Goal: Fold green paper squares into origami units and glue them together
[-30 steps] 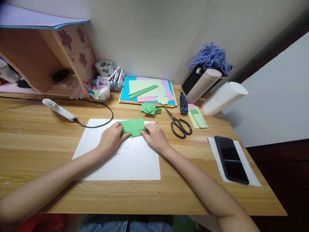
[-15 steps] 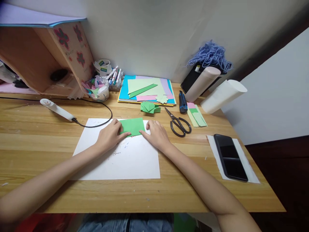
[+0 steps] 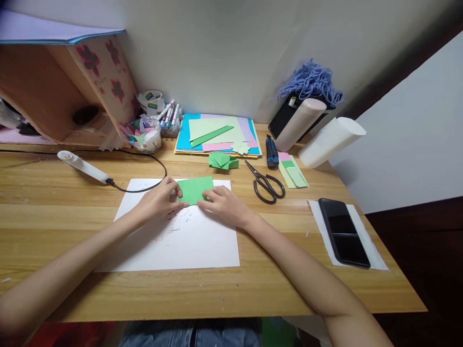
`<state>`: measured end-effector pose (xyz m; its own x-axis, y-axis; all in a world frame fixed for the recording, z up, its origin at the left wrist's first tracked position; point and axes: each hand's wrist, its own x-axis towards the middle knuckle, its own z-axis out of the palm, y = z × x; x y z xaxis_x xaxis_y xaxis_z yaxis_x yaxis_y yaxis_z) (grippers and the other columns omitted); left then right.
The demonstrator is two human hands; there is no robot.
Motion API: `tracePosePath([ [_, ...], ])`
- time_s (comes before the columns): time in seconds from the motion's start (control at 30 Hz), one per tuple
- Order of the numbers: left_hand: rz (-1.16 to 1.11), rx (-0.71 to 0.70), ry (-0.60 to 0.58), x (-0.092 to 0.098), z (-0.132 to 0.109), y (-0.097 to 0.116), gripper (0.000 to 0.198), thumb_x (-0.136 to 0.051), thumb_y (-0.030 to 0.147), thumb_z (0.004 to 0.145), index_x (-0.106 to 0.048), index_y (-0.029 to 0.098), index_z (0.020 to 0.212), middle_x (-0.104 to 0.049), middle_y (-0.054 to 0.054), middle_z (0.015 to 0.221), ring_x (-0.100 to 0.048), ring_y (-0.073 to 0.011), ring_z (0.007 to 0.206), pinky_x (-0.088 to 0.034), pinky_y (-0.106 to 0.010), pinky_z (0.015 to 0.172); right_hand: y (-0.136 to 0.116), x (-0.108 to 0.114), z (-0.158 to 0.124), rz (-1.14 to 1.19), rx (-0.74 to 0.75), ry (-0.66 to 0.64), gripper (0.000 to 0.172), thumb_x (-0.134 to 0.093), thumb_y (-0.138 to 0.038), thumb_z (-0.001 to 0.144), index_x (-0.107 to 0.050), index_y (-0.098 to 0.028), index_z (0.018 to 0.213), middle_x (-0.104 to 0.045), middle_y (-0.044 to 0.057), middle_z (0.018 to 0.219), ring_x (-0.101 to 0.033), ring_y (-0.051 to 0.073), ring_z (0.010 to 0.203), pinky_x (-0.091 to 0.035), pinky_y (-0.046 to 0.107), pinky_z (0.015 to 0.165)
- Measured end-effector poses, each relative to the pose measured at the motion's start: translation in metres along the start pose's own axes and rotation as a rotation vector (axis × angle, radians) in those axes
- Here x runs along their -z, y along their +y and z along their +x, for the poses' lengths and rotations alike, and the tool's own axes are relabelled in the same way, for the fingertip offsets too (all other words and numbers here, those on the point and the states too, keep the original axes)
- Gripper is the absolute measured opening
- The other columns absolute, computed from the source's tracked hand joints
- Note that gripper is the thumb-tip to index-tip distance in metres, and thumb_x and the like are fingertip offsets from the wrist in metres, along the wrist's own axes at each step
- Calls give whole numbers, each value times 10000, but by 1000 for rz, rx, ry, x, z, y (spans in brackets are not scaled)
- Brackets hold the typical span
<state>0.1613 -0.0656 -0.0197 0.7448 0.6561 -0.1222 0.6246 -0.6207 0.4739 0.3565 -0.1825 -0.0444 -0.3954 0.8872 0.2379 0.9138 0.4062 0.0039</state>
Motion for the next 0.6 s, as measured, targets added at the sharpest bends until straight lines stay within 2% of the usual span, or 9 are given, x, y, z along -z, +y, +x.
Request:
tracePosePath([
  [0.07,-4,0,-4,0,0,0,321,-605,496,685,-520,208,797,-482,-13,916,-527,-138,655,-343,-245,527,0,1,0,-6,121,-25,312,-352,-137,916,-531,-279,1127,-583,49,1019,-463,184,860,-348,317,775],
  [0.2,-18,6,-20,1,1,-1,324,-616,498,670,-519,213,791,-474,-5,921,-516,-129,629,-349,-248,535,2,1,0,-26,155,-5,317,-377,-137,911,-516,-268,1165,-587,56,995,-470,171,812,-351,294,697],
  [0.37,-70,-13,-52,3,3,-5,298,-645,450,649,-536,209,787,-458,-1,899,-504,-127,622,-372,-258,571,9,0,-1,-27,139,47,179,-441,-158,883,-606,-213,926,-595,56,924,-472,161,774,-325,271,640],
  [0.47,-120,-44,-74,3,5,-10,279,-654,406,639,-558,203,804,-451,-7,899,-501,-129,638,-386,-260,574,15,1,-3,-19,135,63,183,-445,-125,859,-600,-185,781,-600,54,866,-477,153,750,-307,260,600],
  [0.6,-152,-65,-106,4,10,-16,276,-667,368,625,-581,195,822,-444,-14,908,-500,-130,662,-413,-270,620,22,3,-6,43,146,92,207,-426,-102,837,-564,-171,700,-611,50,845,-497,142,738,-312,249,575],
])
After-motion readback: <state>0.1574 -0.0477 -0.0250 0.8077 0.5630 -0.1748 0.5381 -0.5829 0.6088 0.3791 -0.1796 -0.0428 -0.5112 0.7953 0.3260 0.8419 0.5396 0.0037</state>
